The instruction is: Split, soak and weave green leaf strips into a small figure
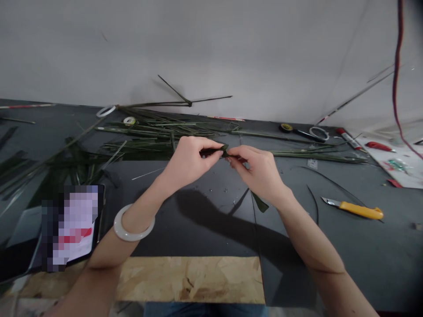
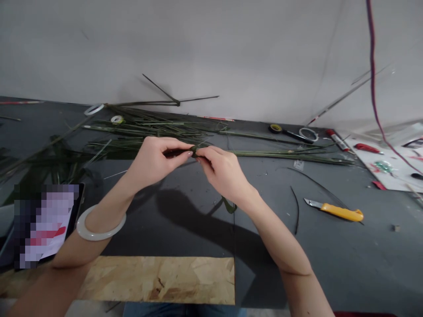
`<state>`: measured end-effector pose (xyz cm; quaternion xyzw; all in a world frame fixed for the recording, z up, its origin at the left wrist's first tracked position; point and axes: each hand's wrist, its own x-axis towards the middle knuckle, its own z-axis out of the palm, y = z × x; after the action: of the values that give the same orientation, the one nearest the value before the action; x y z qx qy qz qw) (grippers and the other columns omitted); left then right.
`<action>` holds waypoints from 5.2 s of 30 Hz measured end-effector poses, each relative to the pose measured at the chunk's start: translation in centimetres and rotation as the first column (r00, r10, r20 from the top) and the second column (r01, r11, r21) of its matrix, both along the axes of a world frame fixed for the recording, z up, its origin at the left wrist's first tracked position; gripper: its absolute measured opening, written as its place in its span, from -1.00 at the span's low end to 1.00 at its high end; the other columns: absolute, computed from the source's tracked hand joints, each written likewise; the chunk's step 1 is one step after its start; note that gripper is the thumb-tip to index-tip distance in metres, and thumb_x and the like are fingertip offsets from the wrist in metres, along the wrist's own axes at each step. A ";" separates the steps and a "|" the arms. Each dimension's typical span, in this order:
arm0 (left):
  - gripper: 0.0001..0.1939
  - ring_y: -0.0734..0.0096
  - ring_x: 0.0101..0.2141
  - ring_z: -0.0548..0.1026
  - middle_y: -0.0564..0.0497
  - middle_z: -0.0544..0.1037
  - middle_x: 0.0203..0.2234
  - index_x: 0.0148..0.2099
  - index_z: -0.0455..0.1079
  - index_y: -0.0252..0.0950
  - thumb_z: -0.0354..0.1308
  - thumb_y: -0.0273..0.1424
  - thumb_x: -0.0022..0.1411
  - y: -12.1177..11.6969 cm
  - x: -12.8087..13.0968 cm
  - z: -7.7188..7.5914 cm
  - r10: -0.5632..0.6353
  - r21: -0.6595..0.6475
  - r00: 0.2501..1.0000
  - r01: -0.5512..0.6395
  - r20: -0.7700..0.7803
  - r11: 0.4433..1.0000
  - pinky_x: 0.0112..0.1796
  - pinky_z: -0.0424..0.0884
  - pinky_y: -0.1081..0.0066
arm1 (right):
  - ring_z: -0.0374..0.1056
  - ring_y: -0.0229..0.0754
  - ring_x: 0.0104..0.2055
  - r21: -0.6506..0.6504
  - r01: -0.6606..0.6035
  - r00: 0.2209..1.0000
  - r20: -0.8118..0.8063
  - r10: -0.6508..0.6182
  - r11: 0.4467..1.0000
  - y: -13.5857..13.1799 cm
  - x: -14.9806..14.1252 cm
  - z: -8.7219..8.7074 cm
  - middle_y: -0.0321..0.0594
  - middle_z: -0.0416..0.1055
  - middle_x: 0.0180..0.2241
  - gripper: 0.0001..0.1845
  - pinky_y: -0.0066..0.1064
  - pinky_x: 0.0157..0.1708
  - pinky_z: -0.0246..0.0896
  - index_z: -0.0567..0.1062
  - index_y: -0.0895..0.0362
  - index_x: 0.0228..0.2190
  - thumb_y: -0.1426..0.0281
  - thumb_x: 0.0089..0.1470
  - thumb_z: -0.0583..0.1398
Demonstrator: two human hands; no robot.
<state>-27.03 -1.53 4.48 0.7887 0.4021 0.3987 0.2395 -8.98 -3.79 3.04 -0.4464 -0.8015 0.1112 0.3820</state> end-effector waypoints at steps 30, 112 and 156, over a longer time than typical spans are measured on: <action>-0.83 0.42 -0.48 0.51 -0.01 0.63 -0.41 -0.26 0.59 -0.26 0.19 -0.43 0.09 -0.5 -0.1 0.5 -0.079 0.080 0.994 0.085 -0.082 0.993 -0.43 0.40 0.48 | 0.44 -0.21 -0.46 0.107 0.130 0.984 -0.140 -0.114 0.986 -0.5 0.6 0.4 -0.27 0.55 -0.46 -0.92 -0.39 -0.41 0.38 0.58 0.05 -0.42 0.38 0.02 0.24; -0.88 0.35 -0.45 0.55 0.02 0.60 -0.52 -0.43 0.57 -0.27 0.34 -0.32 -0.03 0.5 -2.2 2.2 0.244 0.044 0.944 -0.260 0.221 0.965 -0.40 0.49 0.43 | 0.46 -0.17 -0.36 0.252 0.193 0.974 0.069 -0.216 0.948 0.9 3.0 1.3 -0.21 0.52 -0.38 -0.85 -0.34 -0.31 0.35 0.51 0.10 -0.37 0.50 0.03 0.13; -0.76 0.39 -0.50 0.51 -0.02 0.61 -0.51 -0.40 0.59 -0.29 0.37 -0.22 -0.06 -0.4 0.2 1.1 0.055 -0.177 0.950 0.000 0.308 0.984 -0.49 0.41 0.45 | 0.41 -0.23 -0.43 -0.105 -0.277 0.714 -0.688 0.131 0.955 0.2 -0.5 -0.4 -0.19 0.41 -0.24 -0.76 -0.30 -0.52 0.42 0.52 0.08 -0.46 0.16 -0.01 0.25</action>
<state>-26.79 -1.91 5.59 0.6861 0.4037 0.4846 0.3625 -9.47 -3.56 2.62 -0.3201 -0.6378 0.3867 0.5841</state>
